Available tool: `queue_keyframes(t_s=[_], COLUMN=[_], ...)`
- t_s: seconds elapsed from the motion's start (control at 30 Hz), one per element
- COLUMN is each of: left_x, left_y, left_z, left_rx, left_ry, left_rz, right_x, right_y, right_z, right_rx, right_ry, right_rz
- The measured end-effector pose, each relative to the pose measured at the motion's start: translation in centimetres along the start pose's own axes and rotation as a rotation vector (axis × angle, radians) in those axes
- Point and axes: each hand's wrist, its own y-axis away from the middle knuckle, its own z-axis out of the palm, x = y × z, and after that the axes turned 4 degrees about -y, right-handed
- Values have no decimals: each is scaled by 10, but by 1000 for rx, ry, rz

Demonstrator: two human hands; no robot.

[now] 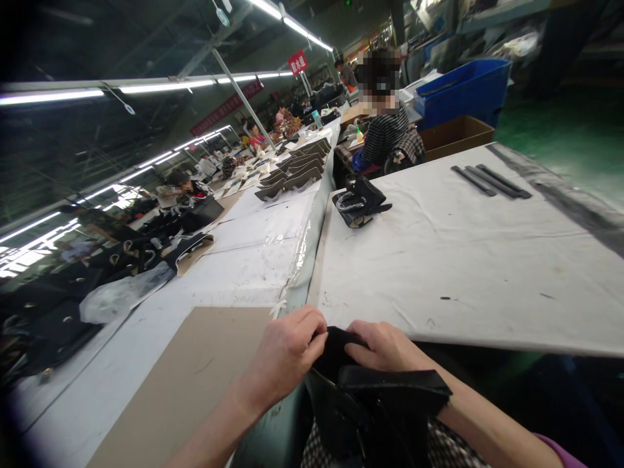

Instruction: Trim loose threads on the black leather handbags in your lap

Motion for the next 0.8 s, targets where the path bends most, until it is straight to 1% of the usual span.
queue_keyframes(t_s=[0.07, 0.13, 0.27, 0.33, 0.63, 0.8], left_x=[1, 1, -3, -5, -1, -1], left_y=[3, 6, 16, 21, 35, 39], left_z=[-1, -1, -1, -2, 1, 4], left_rx=[-4, -8, 17, 34, 124, 163], left_ry=[-33, 1, 197, 235, 218, 250], left_rz=[15, 3, -147, -197, -250, -265], right_x=[1, 1, -3, -6, -12, -11], right_y=[0, 0, 4, 5, 9, 10], right_z=[1, 2, 5, 7, 14, 19], right_rx=[0, 0, 5, 12, 38, 105], right_ry=[-1, -4, -10, -8, 4, 16], right_rz=[1, -2, -16, -24, -47, -46])
